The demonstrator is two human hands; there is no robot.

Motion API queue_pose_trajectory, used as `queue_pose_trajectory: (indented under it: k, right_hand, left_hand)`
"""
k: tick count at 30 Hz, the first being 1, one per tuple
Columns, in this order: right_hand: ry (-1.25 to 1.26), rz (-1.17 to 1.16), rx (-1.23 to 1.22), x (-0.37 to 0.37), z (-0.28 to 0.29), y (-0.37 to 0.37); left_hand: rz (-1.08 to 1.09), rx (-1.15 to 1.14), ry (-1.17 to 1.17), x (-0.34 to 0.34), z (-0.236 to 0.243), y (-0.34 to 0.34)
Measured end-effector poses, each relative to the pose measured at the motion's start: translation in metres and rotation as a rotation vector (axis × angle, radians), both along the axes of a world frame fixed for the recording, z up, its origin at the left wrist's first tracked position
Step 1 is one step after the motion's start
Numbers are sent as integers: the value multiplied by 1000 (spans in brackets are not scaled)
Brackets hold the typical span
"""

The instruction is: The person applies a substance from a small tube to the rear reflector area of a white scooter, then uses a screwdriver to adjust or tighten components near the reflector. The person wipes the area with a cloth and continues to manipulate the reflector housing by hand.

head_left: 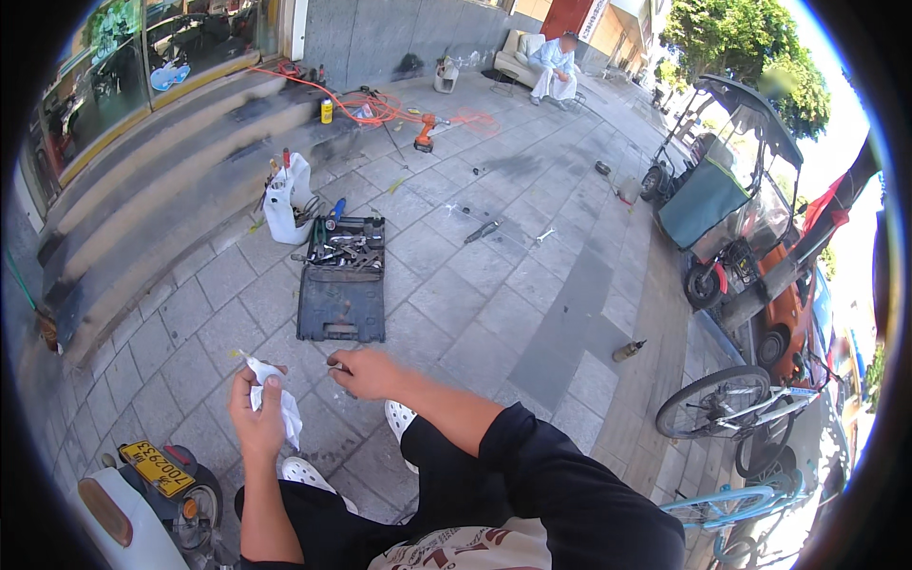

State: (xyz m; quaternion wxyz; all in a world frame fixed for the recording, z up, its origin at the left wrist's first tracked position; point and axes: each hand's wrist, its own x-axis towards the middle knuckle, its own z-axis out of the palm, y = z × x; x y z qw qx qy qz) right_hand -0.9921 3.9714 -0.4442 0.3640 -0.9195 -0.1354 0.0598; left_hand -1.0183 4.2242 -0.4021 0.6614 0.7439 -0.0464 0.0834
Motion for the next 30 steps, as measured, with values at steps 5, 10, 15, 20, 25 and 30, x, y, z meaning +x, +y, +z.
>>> queue_pose_trajectory:
  k: [5,10,15,20,25,30]
  right_hand:
    - [-11,105,-107,12,4,14]
    - [-16,137,-125,21,-15,16]
    - [11,102,-160,22,-23,10]
    - [62,107,-276,19,-11,12]
    - [88,74,-288,15,-25,7]
    - [93,56,-292,15,-23,5]
  left_hand:
    - [-55,-98,30,3,16,-22]
    - [-99,-128,21,15,10,-26]
    - [-106,-97,4,19,8,-29]
    - [-98,-87,13,14,10,-26]
    - [-91,-111,17,15,-2,-24]
    - [-69,-96,51,13,-1,-16]
